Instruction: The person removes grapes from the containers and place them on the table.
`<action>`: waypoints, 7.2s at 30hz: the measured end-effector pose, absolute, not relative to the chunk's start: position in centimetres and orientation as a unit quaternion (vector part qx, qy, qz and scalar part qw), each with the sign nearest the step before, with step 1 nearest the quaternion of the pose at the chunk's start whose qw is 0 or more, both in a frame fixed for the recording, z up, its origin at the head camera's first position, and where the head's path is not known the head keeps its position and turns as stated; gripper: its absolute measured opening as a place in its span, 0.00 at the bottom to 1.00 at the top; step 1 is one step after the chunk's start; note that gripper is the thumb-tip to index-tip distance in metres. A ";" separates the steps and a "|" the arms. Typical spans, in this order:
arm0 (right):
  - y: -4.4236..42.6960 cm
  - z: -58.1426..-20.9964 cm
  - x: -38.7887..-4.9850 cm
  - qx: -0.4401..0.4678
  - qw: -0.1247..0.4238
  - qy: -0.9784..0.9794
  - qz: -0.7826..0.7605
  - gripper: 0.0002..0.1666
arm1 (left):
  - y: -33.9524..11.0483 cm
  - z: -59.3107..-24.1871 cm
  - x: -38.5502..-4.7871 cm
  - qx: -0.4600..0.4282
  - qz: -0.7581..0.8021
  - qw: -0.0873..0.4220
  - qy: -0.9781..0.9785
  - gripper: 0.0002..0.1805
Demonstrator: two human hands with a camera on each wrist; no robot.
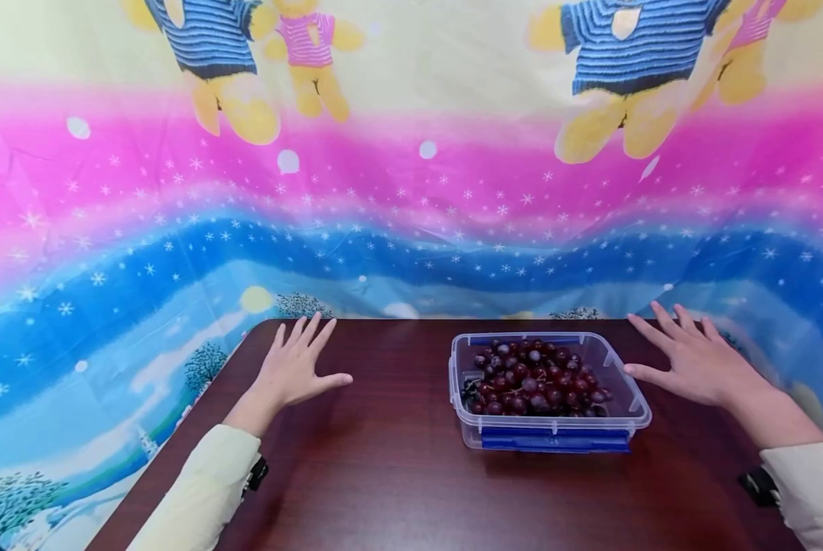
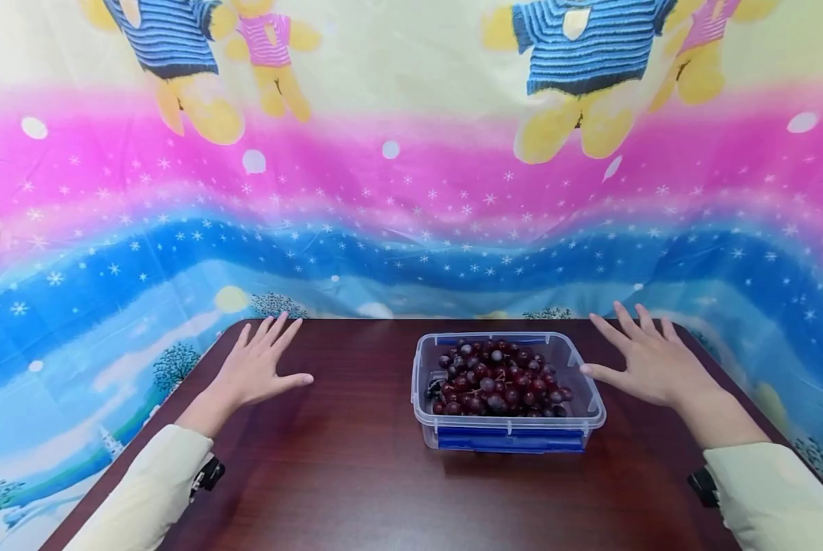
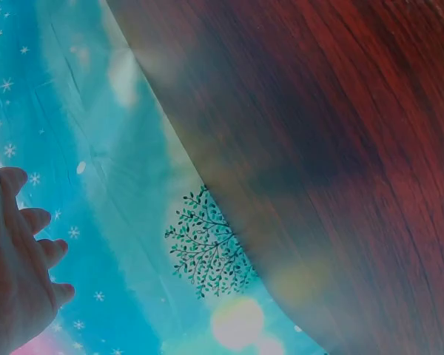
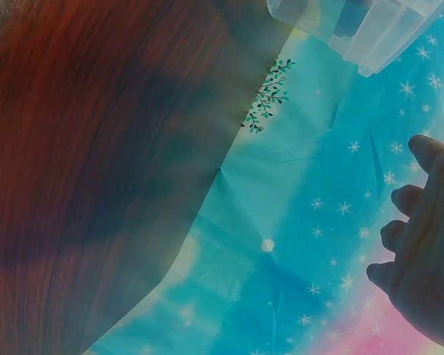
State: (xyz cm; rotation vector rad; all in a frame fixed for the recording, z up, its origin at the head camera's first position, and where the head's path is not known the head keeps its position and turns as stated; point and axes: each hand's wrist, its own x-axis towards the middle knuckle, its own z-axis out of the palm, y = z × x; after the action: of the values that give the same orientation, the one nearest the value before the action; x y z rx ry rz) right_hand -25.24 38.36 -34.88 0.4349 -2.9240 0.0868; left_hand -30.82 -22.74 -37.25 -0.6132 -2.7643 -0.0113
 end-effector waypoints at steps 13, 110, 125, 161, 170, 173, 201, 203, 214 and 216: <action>38.6 -34.8 -24.9 0.169 0.114 -0.979 0.026 0.53 | -22.5 -37.2 -30.7 -0.221 -0.010 0.152 -0.963 0.56; 37.9 -39.3 -25.2 0.386 0.282 -0.879 0.000 0.25 | -12.1 -38.3 -29.3 -0.397 -0.059 0.176 -0.899 0.46; 38.2 -39.6 -25.6 0.390 0.298 -0.871 0.009 0.26 | -9.2 -37.3 -29.4 -0.431 -0.067 0.189 -0.880 0.46; 38.1 -39.8 -25.2 0.365 0.284 -0.887 0.001 0.30 | 1.4 -35.3 -28.6 -0.533 -0.036 0.127 -0.836 0.38; 38.3 -40.0 -25.2 0.362 0.287 -0.887 0.000 0.31 | 3.0 -35.3 -28.3 -0.536 -0.022 0.109 -0.837 0.34; 38.3 -40.0 -25.2 0.362 0.287 -0.887 0.001 0.31 | 3.3 -35.3 -28.4 -0.536 -0.013 0.103 -0.838 0.34; 38.1 -39.9 -25.4 0.374 0.292 -0.880 0.013 0.27 | 6.1 -34.8 -29.3 -0.514 0.108 0.065 -0.848 0.43; 38.1 -39.9 -25.4 0.373 0.292 -0.880 0.016 0.27 | 6.4 -34.8 -29.2 -0.513 0.119 0.063 -0.848 0.43; 38.2 -40.0 -25.4 0.372 0.294 -0.880 0.017 0.26 | 7.0 -35.4 -29.4 -0.522 0.123 0.076 -0.841 0.42; 38.2 -40.1 -25.4 0.374 0.295 -0.879 0.018 0.26 | 7.2 -35.5 -29.5 -0.524 0.123 0.077 -0.839 0.42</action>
State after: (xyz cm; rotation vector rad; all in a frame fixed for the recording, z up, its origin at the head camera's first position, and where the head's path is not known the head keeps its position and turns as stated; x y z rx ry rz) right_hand -25.36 38.17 -40.06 0.9947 -2.3385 0.0473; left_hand -29.50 7.19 -35.48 -1.5697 -2.5147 0.3699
